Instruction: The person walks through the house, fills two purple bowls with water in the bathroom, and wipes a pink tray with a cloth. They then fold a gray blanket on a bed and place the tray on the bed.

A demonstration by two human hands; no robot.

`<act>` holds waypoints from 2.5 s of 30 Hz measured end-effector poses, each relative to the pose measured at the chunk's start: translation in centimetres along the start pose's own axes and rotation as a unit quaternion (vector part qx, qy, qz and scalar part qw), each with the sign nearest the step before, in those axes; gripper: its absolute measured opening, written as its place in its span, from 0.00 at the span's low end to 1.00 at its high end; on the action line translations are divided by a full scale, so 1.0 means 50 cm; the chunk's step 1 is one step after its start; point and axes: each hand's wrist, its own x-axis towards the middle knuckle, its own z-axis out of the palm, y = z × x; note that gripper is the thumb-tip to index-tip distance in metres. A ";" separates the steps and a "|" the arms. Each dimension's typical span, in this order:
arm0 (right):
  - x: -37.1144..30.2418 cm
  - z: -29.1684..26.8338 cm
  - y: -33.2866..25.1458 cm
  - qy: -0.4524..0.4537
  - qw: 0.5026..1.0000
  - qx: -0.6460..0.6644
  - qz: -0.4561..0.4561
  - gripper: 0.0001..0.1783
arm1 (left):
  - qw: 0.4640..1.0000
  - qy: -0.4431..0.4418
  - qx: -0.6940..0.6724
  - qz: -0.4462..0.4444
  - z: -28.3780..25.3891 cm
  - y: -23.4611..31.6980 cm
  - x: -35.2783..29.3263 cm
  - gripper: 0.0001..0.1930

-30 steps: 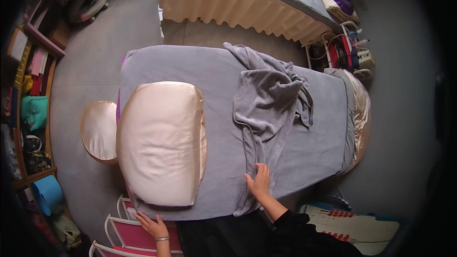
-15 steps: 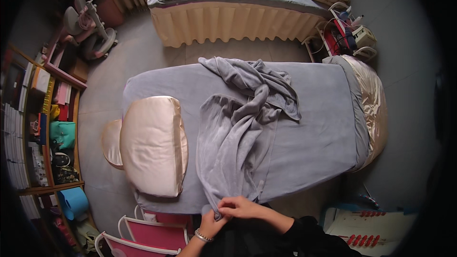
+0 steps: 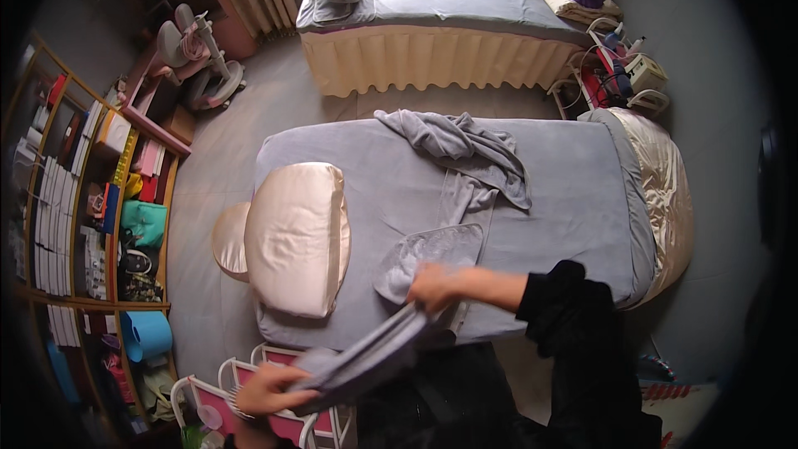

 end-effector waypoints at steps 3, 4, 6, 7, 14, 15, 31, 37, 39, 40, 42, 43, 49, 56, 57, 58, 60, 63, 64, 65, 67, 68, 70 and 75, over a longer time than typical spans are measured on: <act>-0.022 -0.050 0.085 0.119 0.977 -0.124 0.129 0.10 | 0.995 0.069 0.063 -0.043 -0.079 0.014 -0.061 0.09; -0.043 -0.084 0.101 0.211 0.943 -0.224 0.127 0.08 | 0.990 0.100 0.091 -0.050 -0.102 0.021 -0.082 0.10; -0.080 -0.164 0.123 0.398 0.875 -0.261 0.092 0.04 | 0.959 0.244 0.146 -0.008 -0.150 -0.007 -0.137 0.08; -0.094 -0.206 0.127 0.438 0.851 -0.275 0.094 0.04 | 0.940 0.321 0.110 0.021 -0.161 0.001 -0.153 0.07; -0.246 -0.353 0.024 0.828 0.502 -0.249 0.023 0.06 | 0.525 0.705 0.411 0.243 -0.145 0.032 -0.230 0.06; -0.261 -0.323 0.031 0.834 0.494 -0.244 0.017 0.06 | 0.645 0.627 0.322 0.294 -0.120 0.004 -0.231 0.03; -0.366 -0.109 0.236 0.658 0.721 -0.078 0.202 0.10 | 0.921 0.371 0.116 -0.009 -0.047 -0.152 -0.160 0.05; -0.272 -0.266 0.279 0.597 0.780 -0.061 0.174 0.10 | 0.873 0.469 0.072 -0.110 -0.145 -0.203 -0.173 0.05; -0.182 -0.331 0.260 0.514 0.818 -0.043 0.255 0.10 | 0.829 0.532 0.135 -0.110 -0.184 -0.237 -0.182 0.05; -0.127 -0.364 0.231 0.462 0.827 -0.023 0.318 0.10 | 0.803 0.564 0.158 -0.107 -0.210 -0.257 -0.190 0.05; -0.007 -0.423 0.221 0.456 0.831 -0.103 0.302 0.10 | 0.753 0.617 0.198 -0.114 -0.263 -0.282 -0.226 0.05; 0.049 -0.457 0.208 0.485 0.820 -0.098 0.287 0.10 | 0.726 0.642 0.219 -0.114 -0.287 -0.280 -0.246 0.05; 0.209 -0.655 0.169 0.520 0.766 0.377 0.038 0.15 | 0.750 0.659 0.037 -0.051 -0.257 -0.251 -0.417 0.10; 0.295 -0.604 0.340 0.450 0.693 0.561 -0.044 0.19 | 0.901 0.380 -0.102 -0.182 -0.041 -0.268 -0.252 0.09; 0.307 -0.598 0.345 0.421 0.688 0.591 -0.035 0.20 | 0.902 0.377 -0.074 -0.197 -0.020 -0.288 -0.230 0.10; 0.325 -0.586 0.349 0.387 0.681 0.621 -0.025 0.20 | 0.901 0.373 -0.046 -0.216 0.007 -0.316 -0.207 0.11; 0.363 -0.554 0.371 0.373 0.703 0.603 0.052 0.21 | 0.912 0.344 -0.014 -0.222 0.044 -0.362 -0.157 0.11; 0.426 -0.490 0.418 0.314 0.756 0.559 0.131 0.25 | 0.926 0.322 0.028 -0.196 0.131 -0.423 -0.079 0.12; 0.446 -0.471 0.423 0.287 0.778 0.535 0.161 0.28 | 0.930 0.302 0.035 -0.207 0.162 -0.441 -0.057 0.13; 0.457 -0.451 0.433 0.284 0.780 0.525 0.190 0.29 | 0.933 0.290 0.039 -0.211 0.179 -0.448 -0.040 0.14; 0.475 -0.422 0.449 0.289 0.777 0.503 0.242 0.32 | 0.941 0.246 0.057 -0.225 0.210 -0.462 -0.016 0.16; 0.486 -0.411 0.460 0.316 0.780 0.483 0.243 0.33 | 0.943 0.233 0.052 -0.234 0.226 -0.464 -0.018 0.16; 0.489 -0.394 0.497 0.377 0.778 0.436 0.249 0.35 | 0.949 0.202 0.045 -0.239 0.238 -0.456 -0.007 0.16; 0.478 -0.350 0.678 0.490 0.797 0.266 0.233 0.38 | 0.969 0.139 0.015 -0.204 0.289 -0.422 0.032 0.18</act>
